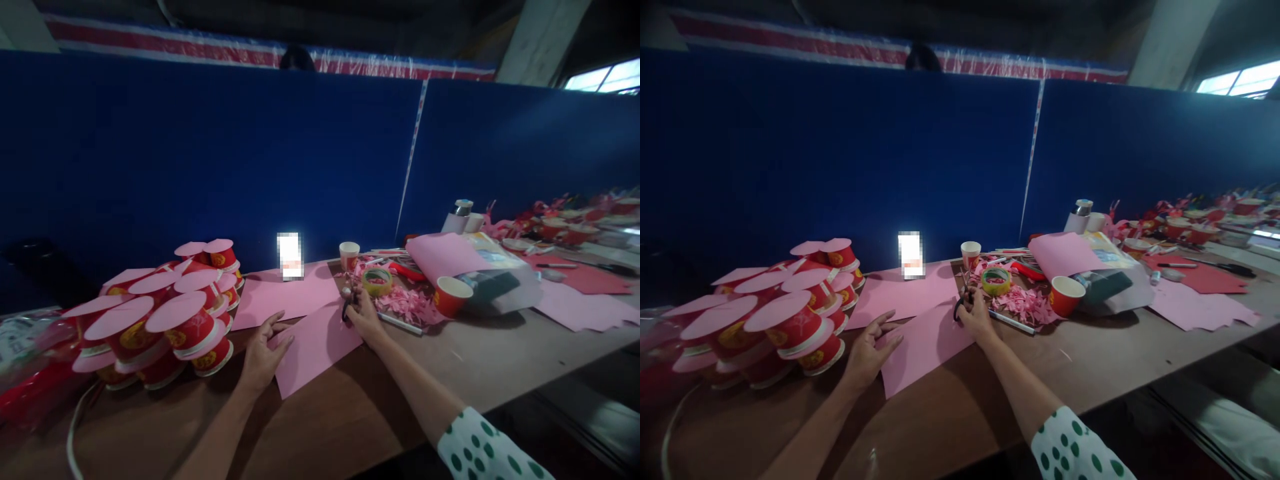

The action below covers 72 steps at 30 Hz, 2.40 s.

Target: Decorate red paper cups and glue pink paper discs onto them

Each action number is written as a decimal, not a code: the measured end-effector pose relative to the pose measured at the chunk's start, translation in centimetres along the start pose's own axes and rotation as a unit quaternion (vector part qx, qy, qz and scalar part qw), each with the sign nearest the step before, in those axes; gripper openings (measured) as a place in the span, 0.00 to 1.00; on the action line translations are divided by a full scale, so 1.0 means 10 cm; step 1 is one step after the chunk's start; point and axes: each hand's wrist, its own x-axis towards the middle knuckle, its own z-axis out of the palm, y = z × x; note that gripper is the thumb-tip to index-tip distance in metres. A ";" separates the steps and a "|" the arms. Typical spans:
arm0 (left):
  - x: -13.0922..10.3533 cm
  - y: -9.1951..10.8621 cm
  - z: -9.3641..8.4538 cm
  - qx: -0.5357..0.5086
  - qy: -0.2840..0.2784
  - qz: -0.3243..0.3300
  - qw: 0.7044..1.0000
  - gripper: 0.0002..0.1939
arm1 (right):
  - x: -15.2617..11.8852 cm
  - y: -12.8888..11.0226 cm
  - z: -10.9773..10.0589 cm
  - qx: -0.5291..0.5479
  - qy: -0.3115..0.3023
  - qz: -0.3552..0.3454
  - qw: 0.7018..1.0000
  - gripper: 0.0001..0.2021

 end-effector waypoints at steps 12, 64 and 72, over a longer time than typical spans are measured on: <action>0.02 0.02 -0.02 -0.045 0.019 -0.022 0.999 0.34 | -0.06 -0.07 0.04 0.012 -0.045 0.018 0.999 0.21; 0.00 -0.09 0.03 0.142 0.067 -0.084 0.984 0.24 | 0.04 -0.03 -0.03 0.007 0.099 -0.038 0.994 0.18; 0.01 -0.15 -0.02 0.076 0.107 -0.132 0.983 0.22 | -0.01 -0.14 -0.02 -0.001 0.105 -0.023 0.994 0.16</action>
